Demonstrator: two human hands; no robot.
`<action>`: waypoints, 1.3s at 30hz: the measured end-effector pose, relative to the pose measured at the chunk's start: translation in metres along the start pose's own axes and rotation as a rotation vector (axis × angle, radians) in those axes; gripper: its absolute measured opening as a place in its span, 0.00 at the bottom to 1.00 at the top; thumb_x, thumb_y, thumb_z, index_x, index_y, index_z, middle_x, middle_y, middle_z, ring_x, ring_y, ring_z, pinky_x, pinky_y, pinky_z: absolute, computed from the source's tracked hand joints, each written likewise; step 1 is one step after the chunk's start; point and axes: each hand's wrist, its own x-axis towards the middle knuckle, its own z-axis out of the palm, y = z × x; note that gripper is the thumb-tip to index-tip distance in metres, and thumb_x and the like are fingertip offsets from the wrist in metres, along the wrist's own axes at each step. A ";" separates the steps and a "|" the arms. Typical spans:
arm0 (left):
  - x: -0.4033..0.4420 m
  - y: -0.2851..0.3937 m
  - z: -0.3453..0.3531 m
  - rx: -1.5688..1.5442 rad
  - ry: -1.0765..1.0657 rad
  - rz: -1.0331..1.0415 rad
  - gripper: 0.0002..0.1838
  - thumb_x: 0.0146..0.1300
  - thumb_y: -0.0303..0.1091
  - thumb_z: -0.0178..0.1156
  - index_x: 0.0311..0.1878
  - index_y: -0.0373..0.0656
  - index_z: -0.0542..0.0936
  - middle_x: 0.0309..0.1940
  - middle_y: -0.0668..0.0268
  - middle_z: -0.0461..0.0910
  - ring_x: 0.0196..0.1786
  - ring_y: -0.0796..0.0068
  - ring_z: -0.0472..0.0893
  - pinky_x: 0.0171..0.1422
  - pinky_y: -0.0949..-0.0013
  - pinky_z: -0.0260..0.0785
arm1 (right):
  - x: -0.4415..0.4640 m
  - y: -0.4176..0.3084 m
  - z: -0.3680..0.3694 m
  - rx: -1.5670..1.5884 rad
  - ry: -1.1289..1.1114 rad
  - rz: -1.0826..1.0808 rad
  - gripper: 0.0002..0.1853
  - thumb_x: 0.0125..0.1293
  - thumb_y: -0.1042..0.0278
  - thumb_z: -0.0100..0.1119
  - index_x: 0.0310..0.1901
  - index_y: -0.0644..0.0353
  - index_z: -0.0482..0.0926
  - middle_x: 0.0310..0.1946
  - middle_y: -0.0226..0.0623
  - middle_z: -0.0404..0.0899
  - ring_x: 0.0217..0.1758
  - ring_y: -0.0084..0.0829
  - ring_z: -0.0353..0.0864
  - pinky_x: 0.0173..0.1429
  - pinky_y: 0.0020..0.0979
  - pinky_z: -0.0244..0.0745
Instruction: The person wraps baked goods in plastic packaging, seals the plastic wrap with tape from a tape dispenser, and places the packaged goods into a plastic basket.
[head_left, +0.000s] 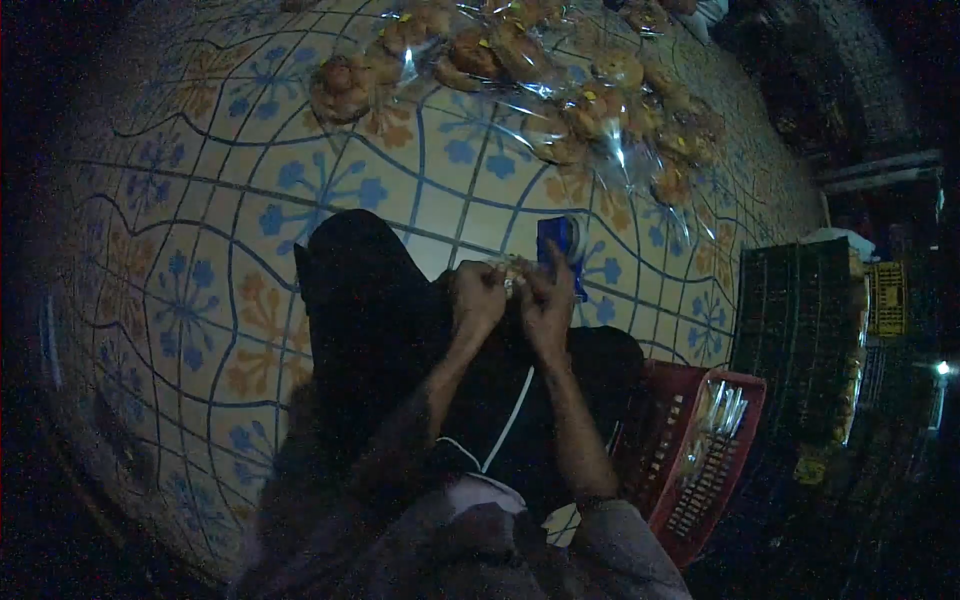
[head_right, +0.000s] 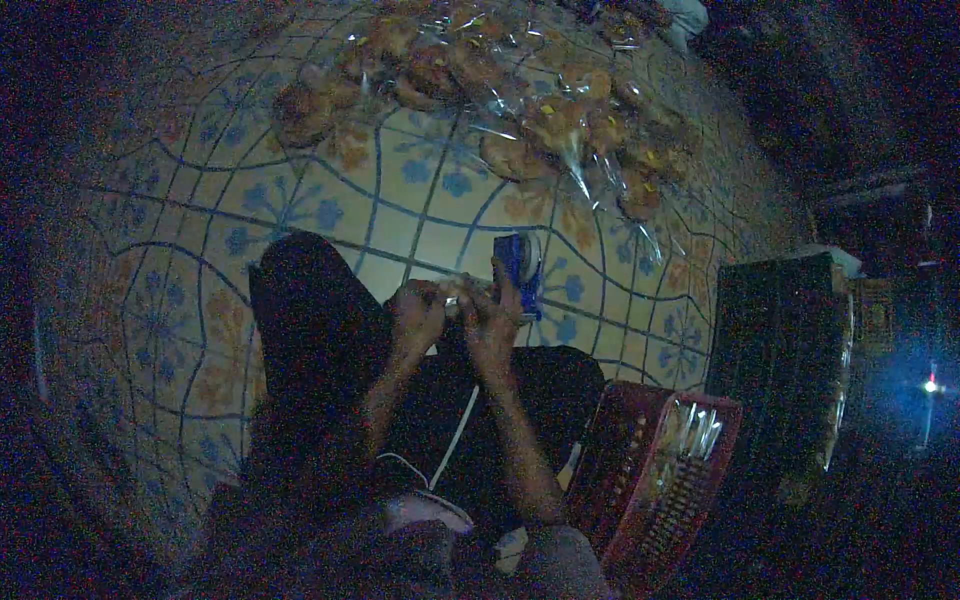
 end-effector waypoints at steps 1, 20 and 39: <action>-0.001 0.003 -0.004 0.001 0.004 0.005 0.14 0.54 0.32 0.61 0.20 0.29 0.76 0.17 0.50 0.76 0.23 0.60 0.79 0.31 0.60 0.69 | 0.003 -0.002 -0.001 0.003 0.004 -0.004 0.12 0.58 0.66 0.59 0.44 0.55 0.80 0.62 0.45 0.64 0.63 0.46 0.63 0.65 0.44 0.56; -0.008 -0.028 -0.002 -0.142 -0.395 0.336 0.23 0.64 0.45 0.53 0.53 0.34 0.71 0.45 0.54 0.77 0.55 0.59 0.73 0.54 0.58 0.71 | -0.147 -0.003 -0.334 -0.050 0.581 0.516 0.34 0.49 0.62 0.71 0.55 0.65 0.65 0.47 0.43 0.75 0.51 0.38 0.75 0.55 0.37 0.72; 0.013 -0.023 0.172 -0.035 -0.478 0.295 0.38 0.51 0.31 0.65 0.66 0.37 0.59 0.52 0.49 0.74 0.49 0.56 0.76 0.53 0.61 0.69 | -0.287 0.221 -0.391 -0.043 0.172 0.676 0.24 0.69 0.64 0.47 0.65 0.60 0.59 0.61 0.38 0.64 0.58 0.31 0.69 0.60 0.30 0.65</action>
